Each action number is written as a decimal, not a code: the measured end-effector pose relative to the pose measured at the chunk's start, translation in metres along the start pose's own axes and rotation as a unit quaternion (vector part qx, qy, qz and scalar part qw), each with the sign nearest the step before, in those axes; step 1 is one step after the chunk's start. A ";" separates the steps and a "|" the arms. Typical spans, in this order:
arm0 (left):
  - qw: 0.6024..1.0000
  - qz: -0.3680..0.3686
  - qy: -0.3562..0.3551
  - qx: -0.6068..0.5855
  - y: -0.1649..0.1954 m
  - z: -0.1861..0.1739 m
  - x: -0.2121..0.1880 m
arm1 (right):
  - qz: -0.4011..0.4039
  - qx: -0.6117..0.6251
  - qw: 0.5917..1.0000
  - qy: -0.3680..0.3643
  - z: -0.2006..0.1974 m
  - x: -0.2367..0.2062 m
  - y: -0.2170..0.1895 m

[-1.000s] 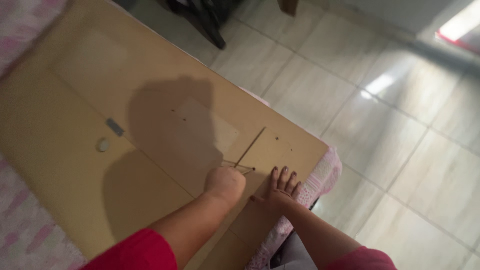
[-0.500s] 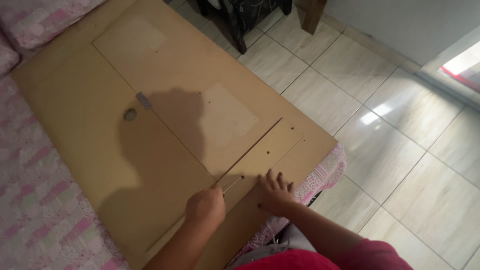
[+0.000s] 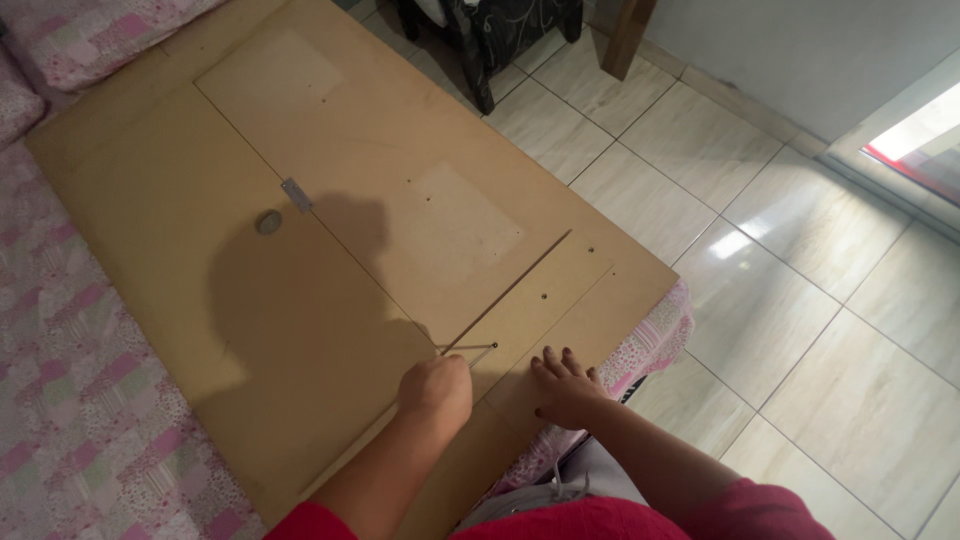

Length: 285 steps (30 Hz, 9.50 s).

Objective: The person works on a large wooden furniture panel laid on a bed, unscrewing screws from it by hand and with a screwdriver, retrieving a small wooden bracket from a shelf, positioning the bracket on the panel, and driving screws into it with the screwdriver.

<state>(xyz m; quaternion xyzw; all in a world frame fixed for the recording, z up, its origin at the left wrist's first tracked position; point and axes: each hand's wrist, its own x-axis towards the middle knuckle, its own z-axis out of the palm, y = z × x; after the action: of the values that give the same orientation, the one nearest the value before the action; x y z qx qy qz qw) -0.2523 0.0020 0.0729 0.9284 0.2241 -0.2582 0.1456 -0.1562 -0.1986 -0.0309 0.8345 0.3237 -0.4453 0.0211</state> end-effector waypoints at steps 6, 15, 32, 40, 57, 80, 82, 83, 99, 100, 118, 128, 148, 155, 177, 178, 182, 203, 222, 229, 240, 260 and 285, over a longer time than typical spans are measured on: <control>0.998 0.054 0.040 0.004 -0.001 0.000 0.009 | 0.003 -0.003 1.000 0.002 0.000 0.000 -0.002; 0.996 -0.015 -0.088 0.026 0.012 -0.037 0.068 | 0.012 -0.003 1.000 0.001 0.001 0.003 -0.008; 0.939 0.107 -0.208 0.252 0.056 -0.056 0.107 | 0.046 0.071 0.996 0.043 0.010 0.061 -0.002; 0.875 0.317 -0.086 0.355 0.019 -0.034 0.080 | 0.027 0.069 0.995 0.065 0.019 0.067 0.003; 0.951 0.033 -0.244 0.189 0.000 -0.023 0.113 | 0.033 0.077 0.996 0.035 0.020 0.068 0.003; 0.964 0.038 -0.169 0.202 -0.011 -0.001 0.089 | 0.028 0.075 0.992 0.093 0.008 0.062 -0.009; 0.966 0.093 -0.091 0.225 -0.013 0.002 0.074 | 0.043 0.063 0.994 0.079 0.010 0.063 -0.010; 0.965 0.111 -0.054 0.230 -0.017 0.001 0.065 | 0.052 0.057 0.994 0.072 0.010 0.062 -0.010; 0.971 -0.204 0.035 -0.116 -0.109 0.060 -0.115 | -0.034 -0.102 0.993 0.056 0.004 0.038 -0.039; 0.971 -0.204 0.035 -0.122 -0.107 0.060 -0.112 | -0.053 -0.119 0.991 0.045 0.003 0.037 -0.041; 0.964 -0.222 -0.045 -0.139 -0.094 0.027 -0.092 | -0.061 -0.148 0.987 0.004 -0.012 0.033 -0.050; 0.989 -0.136 -0.033 -0.039 -0.075 0.015 -0.084 | -0.062 -0.154 0.986 -0.011 -0.016 0.036 -0.049; 0.810 -0.347 -0.154 -0.447 -0.150 0.054 -0.047 | -0.071 -0.180 0.981 -0.024 -0.017 0.038 -0.049; 0.914 -0.256 -0.129 -0.286 -0.132 0.030 -0.059 | -0.075 -0.179 0.981 -0.017 -0.022 0.035 -0.052; 0.978 -0.181 -0.061 -0.087 -0.101 0.026 -0.053 | -0.056 -0.188 0.980 -0.024 -0.023 0.033 -0.059; 0.983 -0.163 -0.040 -0.076 -0.094 0.027 -0.052 | -0.054 -0.183 0.981 -0.020 -0.023 0.031 -0.061; 0.996 -0.081 -0.041 -0.001 -0.078 0.034 -0.051 | -0.054 -0.159 0.986 -0.006 -0.018 0.028 -0.060; 0.949 -0.212 0.132 -0.193 -0.141 0.074 -0.047 | -0.124 0.022 0.973 0.192 -0.043 0.008 0.032; 0.876 -0.268 0.234 -0.326 -0.104 0.105 -0.033 | -0.067 0.078 0.969 0.225 -0.025 -0.035 0.029; 0.796 -0.290 0.337 -0.411 -0.096 0.135 -0.087 | -0.165 0.163 0.942 0.241 -0.064 -0.034 -0.062; 0.457 -0.514 0.447 -0.572 0.059 0.289 -0.314 | -0.479 0.231 0.845 0.052 0.021 -0.045 -0.087; 0.011 -0.701 0.585 -0.406 0.398 0.540 -0.733 | -0.636 -0.105 0.689 -0.333 0.481 -0.395 -0.110; -0.476 -0.478 0.673 -0.304 0.389 0.757 -1.022 | -0.629 -0.222 0.539 -0.513 0.768 -0.570 -0.167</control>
<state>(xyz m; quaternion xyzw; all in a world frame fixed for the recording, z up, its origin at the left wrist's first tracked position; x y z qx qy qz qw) -1.1578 -0.9715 0.0657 0.4194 -0.5136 -0.7461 0.0610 -1.0341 -0.6129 -0.0200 0.0132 0.7879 -0.6100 0.0831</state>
